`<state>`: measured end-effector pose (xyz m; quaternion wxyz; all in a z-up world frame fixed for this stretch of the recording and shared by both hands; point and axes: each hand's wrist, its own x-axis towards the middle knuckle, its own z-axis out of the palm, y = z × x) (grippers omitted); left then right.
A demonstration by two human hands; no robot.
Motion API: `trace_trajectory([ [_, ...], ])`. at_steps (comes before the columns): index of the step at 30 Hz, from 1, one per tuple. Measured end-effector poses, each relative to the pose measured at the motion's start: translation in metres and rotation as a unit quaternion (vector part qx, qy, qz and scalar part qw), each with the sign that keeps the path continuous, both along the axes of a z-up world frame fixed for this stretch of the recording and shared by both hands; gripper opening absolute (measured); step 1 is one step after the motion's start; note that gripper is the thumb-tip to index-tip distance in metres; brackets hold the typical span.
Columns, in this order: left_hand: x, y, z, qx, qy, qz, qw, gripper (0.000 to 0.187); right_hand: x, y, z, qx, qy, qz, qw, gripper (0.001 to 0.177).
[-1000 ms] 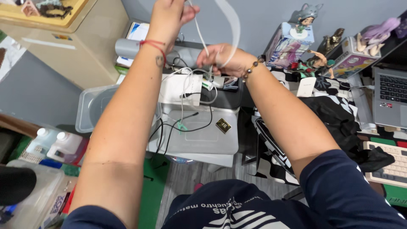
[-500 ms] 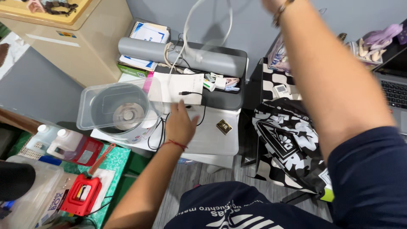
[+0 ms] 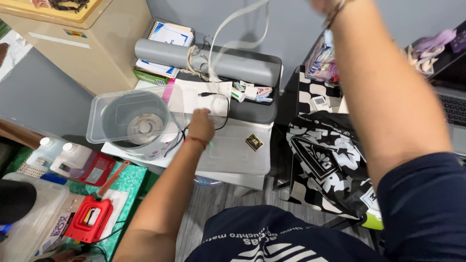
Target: The person manipulates various electronics, cables, and containers on a desk, winds a white charging cable, places items into a black bag, handles notebooks and a tube of vitamins, and interacts with items in a refrigerator.
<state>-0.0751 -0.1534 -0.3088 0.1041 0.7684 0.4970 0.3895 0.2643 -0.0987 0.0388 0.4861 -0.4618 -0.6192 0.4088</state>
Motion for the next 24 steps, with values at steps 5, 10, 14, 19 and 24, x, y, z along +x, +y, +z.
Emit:
trace_trajectory([
  [5,0.003,0.018,0.043,-0.034,-0.081,-0.059,0.994,0.046,-0.019,-0.012,-0.008,-0.012,0.025,0.030,0.999,0.029],
  [10,0.035,0.040,0.078,-0.294,-0.249,-0.067,0.920,0.028,-0.021,-0.034,0.005,0.020,0.024,0.055,0.998,0.028],
  [14,0.056,0.064,0.131,-0.281,-0.386,-0.040,0.878,0.028,-0.013,-0.047,0.019,-0.012,0.030,0.015,0.999,0.032],
  [19,0.060,0.077,0.194,-0.294,-0.429,0.006,0.854,0.027,0.001,-0.049,-0.024,-0.145,0.027,-0.073,0.986,0.025],
  [24,0.064,0.070,0.186,-0.492,-0.269,0.073,0.825,0.034,0.021,-0.059,-0.122,-0.279,0.024,-0.050,0.959,0.025],
])
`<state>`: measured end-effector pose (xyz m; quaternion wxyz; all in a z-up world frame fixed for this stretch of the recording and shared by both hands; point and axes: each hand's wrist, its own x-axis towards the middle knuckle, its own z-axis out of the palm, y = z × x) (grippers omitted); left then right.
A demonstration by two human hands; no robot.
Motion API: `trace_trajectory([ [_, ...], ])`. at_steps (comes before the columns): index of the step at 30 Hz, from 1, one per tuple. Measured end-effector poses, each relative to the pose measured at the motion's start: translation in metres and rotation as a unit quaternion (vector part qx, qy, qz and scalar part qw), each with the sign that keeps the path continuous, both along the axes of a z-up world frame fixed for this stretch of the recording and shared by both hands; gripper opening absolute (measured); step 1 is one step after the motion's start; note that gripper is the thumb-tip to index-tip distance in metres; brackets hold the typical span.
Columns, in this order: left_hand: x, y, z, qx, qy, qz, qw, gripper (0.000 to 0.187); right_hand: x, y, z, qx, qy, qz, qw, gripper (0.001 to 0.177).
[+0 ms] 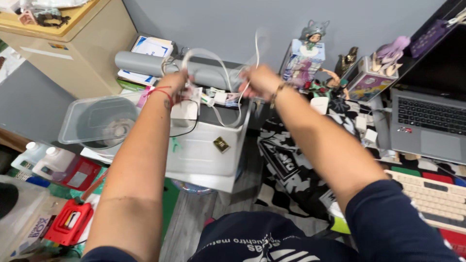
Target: The person manipulates various electronics, cables, and containers on a desk, winds a white charging cable, places items into a black bag, handles notebooks and a tube of vitamins, and interacts with items in a refrigerator.
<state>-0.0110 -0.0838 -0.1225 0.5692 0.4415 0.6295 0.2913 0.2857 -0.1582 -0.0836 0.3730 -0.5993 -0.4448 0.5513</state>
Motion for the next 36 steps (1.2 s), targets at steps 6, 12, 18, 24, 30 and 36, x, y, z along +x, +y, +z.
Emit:
trace_trajectory([
  [6,0.016,-0.008,-0.046,0.309,0.355,-0.113,0.875,0.038,0.014,-0.041,-0.060,-0.005,0.041,0.049,0.998,0.020],
  [12,0.058,-0.056,-0.022,0.340,0.223,-0.026,0.913,0.025,0.011,-0.062,-0.048,0.060,0.052,0.077,0.994,0.024],
  [18,0.093,-0.105,0.018,0.546,0.191,-0.126,0.806,0.025,-0.006,-0.061,-0.029,0.055,0.164,0.094,0.980,0.041],
  [24,0.085,-0.129,0.026,0.514,0.164,-0.111,0.835,0.045,-0.009,-0.038,-0.026,0.121,0.188,0.052,0.973,0.034],
  [30,0.053,-0.117,0.018,0.438,0.140,-0.078,0.884,0.018,0.007,-0.030,-0.011,0.118,0.216,0.022,0.969,0.035],
  [36,0.045,-0.103,0.050,0.536,0.235,-0.051,0.809,0.027,0.039,-0.033,0.009,0.176,0.264,-0.069,0.946,0.024],
])
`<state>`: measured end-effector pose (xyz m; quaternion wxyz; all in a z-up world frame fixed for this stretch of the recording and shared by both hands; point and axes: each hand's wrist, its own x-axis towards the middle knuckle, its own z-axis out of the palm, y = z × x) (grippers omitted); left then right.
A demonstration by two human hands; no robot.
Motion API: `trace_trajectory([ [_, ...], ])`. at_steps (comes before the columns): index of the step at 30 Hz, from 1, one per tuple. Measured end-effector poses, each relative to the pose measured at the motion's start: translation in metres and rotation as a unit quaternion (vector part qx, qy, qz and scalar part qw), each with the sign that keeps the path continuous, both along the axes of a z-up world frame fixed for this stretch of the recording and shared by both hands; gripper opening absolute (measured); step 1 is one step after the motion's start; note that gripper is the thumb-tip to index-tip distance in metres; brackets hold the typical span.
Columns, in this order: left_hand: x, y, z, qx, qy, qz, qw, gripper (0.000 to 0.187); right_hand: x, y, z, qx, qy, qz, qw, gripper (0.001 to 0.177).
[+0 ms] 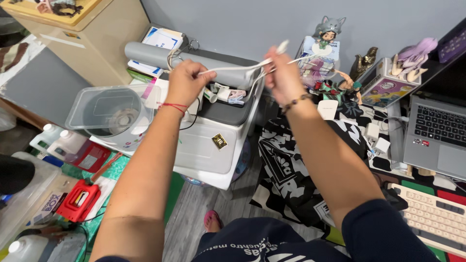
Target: The person manipulates various electronics, cables, and containers on a desk, winds a white charging cable, places items into a black bag, handles notebooks and a tube of vitamins, and interacts with items in a refrigerator.
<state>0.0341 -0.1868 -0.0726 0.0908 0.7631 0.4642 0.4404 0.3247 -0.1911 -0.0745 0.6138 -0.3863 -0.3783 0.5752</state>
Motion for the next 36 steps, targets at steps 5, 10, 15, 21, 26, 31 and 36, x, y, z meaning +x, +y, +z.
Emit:
trace_trajectory([
  [5,-0.013,0.019,0.017,0.089,0.012,0.069,0.994,0.027,0.065,-0.013,0.043,0.076,0.109,-0.150,0.980,0.030],
  [10,-0.039,0.040,-0.001,0.115,0.033,0.146,0.982,0.027,0.135,-0.049,0.068,0.151,0.173,-0.207,0.951,0.036],
  [15,-0.036,0.036,0.006,-0.073,-0.078,0.050,0.993,0.033,0.159,-0.093,0.085,0.167,0.101,-0.220,0.956,0.034],
  [21,0.001,0.000,0.057,-0.403,-0.168,-0.094,0.895,0.037,0.117,-0.105,0.079,-0.129,-0.150,-0.103,0.975,0.024],
  [26,0.032,-0.027,0.091,-0.448,-0.340,-0.340,0.754,0.020,0.118,-0.077,0.022,-0.181,-0.537,0.000,0.824,0.031],
  [31,0.061,-0.051,0.095,-0.397,-0.353,-0.409,0.742,0.024,0.172,-0.116,0.003,-0.214,-0.693,-0.045,0.687,0.035],
  [36,0.125,-0.043,0.060,-0.419,-0.295,-0.406,0.757,0.026,0.186,-0.168,0.015,-0.222,-0.704,-0.165,0.654,0.041],
])
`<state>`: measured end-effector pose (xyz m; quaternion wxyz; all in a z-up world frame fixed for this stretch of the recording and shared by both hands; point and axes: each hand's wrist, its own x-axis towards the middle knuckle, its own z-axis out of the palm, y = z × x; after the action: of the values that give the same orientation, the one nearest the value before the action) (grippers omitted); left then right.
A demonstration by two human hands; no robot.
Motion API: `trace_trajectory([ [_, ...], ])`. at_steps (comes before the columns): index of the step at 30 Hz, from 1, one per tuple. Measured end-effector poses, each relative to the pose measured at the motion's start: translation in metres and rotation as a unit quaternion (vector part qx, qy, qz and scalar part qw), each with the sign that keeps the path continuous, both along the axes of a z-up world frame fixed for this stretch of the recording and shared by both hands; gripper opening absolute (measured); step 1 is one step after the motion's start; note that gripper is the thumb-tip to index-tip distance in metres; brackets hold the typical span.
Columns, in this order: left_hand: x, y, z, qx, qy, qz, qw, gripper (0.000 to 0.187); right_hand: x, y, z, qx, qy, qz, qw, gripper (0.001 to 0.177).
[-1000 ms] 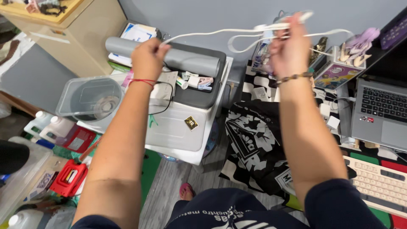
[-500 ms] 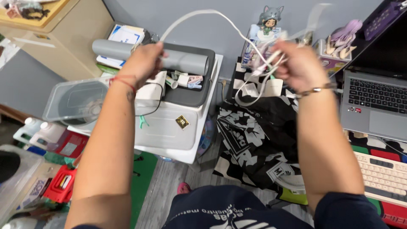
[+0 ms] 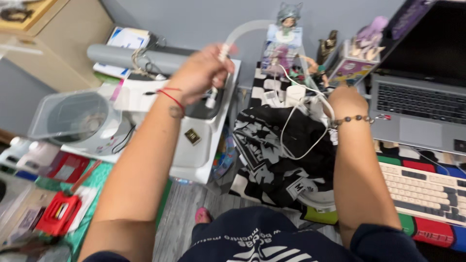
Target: The person manipulates various electronics, cables, and containers on a desk, winds a white charging cable, places items into a black bag, handles notebooks and a tube of vitamins, and interacts with items in a refrigerator.
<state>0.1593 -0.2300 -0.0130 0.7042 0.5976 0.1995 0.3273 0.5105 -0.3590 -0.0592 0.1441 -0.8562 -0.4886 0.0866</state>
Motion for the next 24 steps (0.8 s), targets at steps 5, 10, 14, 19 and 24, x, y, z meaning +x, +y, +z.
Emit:
trace_trajectory([
  [5,0.062,-0.021,-0.007,0.161,0.209,-0.032,0.964,0.031,-0.024,-0.018,0.042,0.351,0.032,0.175,0.919,0.044],
  [10,0.088,-0.045,0.005,0.190,0.239,-0.101,0.947,0.033,-0.070,-0.026,0.067,0.207,0.223,0.288,0.908,0.030],
  [14,0.085,-0.049,0.000,0.200,0.298,-0.067,0.931,0.032,-0.074,-0.017,0.051,0.238,0.197,0.320,0.896,0.016],
  [19,0.060,-0.036,-0.014,-0.021,0.172,-0.149,0.974,0.031,-0.063,0.007,0.016,0.316,0.233,0.286,0.874,0.018],
  [24,0.074,-0.029,-0.008,-0.211,-0.262,-0.072,0.939,0.019,-0.097,0.025,-0.014,0.224,0.369,0.190,0.882,0.023],
])
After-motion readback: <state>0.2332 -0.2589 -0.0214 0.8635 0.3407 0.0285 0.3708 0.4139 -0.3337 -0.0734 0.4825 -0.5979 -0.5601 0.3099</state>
